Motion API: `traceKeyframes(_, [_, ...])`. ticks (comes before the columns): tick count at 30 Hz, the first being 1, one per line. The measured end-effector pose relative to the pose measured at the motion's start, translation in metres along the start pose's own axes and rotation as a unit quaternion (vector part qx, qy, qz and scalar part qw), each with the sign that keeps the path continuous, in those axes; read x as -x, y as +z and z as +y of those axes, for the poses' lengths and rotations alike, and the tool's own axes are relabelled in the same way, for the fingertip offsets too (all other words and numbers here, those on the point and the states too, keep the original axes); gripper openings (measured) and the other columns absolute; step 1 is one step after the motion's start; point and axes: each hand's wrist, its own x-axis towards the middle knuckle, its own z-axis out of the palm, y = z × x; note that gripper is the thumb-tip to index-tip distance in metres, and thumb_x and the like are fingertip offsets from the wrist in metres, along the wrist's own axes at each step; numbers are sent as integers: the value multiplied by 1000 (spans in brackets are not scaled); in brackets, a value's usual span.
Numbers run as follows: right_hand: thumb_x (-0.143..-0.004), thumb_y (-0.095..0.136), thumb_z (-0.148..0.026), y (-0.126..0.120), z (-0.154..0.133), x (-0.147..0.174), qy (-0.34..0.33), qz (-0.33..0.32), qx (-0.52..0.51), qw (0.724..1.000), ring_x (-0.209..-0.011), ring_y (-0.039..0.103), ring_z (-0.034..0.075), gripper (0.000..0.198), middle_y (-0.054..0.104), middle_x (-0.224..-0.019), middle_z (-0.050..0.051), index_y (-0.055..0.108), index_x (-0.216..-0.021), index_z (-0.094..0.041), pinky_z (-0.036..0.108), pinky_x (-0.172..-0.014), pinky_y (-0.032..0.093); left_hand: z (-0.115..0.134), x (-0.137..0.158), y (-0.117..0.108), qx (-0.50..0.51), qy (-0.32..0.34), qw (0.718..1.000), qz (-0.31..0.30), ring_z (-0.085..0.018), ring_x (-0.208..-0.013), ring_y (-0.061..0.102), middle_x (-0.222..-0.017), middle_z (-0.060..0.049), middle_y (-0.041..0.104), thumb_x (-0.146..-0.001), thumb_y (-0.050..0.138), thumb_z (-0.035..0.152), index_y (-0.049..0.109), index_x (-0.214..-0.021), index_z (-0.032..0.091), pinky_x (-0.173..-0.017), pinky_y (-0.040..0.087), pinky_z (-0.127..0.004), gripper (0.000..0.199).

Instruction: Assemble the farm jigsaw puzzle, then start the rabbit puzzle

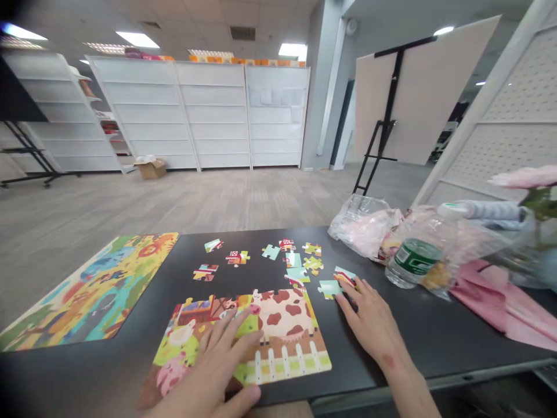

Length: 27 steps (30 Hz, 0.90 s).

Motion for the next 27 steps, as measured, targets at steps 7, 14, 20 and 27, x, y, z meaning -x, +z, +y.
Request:
traceKeyframes(7, [-104,35,-35,-13,-17,3,-60,-4,-28,998,-143,49,33,51,57,-150,15,59,-145,-17,56,-118,41,-57,-34,-76,-16,31,992,125,-39,-144,43,-154,-11,51,-92,62,36,60,-139,32,-111,41,-65,48])
traceKeyframes(14, [-103,40,-27,-20,-22,5,-114,-15,-52,992,-144,48,28,41,52,-156,6,71,-130,-28,51,-118,43,-139,-82,-107,0,51,950,308,-25,-103,66,-107,-8,70,-76,44,9,68,-102,19,-91,54,-41,37])
traceKeyframes(20, [-104,38,-33,-18,-24,5,-59,-20,4,998,-147,44,30,50,41,-162,12,51,-151,-22,52,-115,44,-144,-71,-106,3,68,935,348,-22,-90,65,-98,-4,68,-76,45,12,67,-90,21,-79,50,-34,28])
traceKeyframes(27, [-101,40,-30,-24,-26,8,-116,-26,-7,993,-148,42,30,41,46,-159,10,63,-134,-26,53,-114,41,-145,-71,-110,-3,66,908,414,-24,-94,62,-95,-5,68,-79,47,12,65,-84,21,-82,48,-35,21])
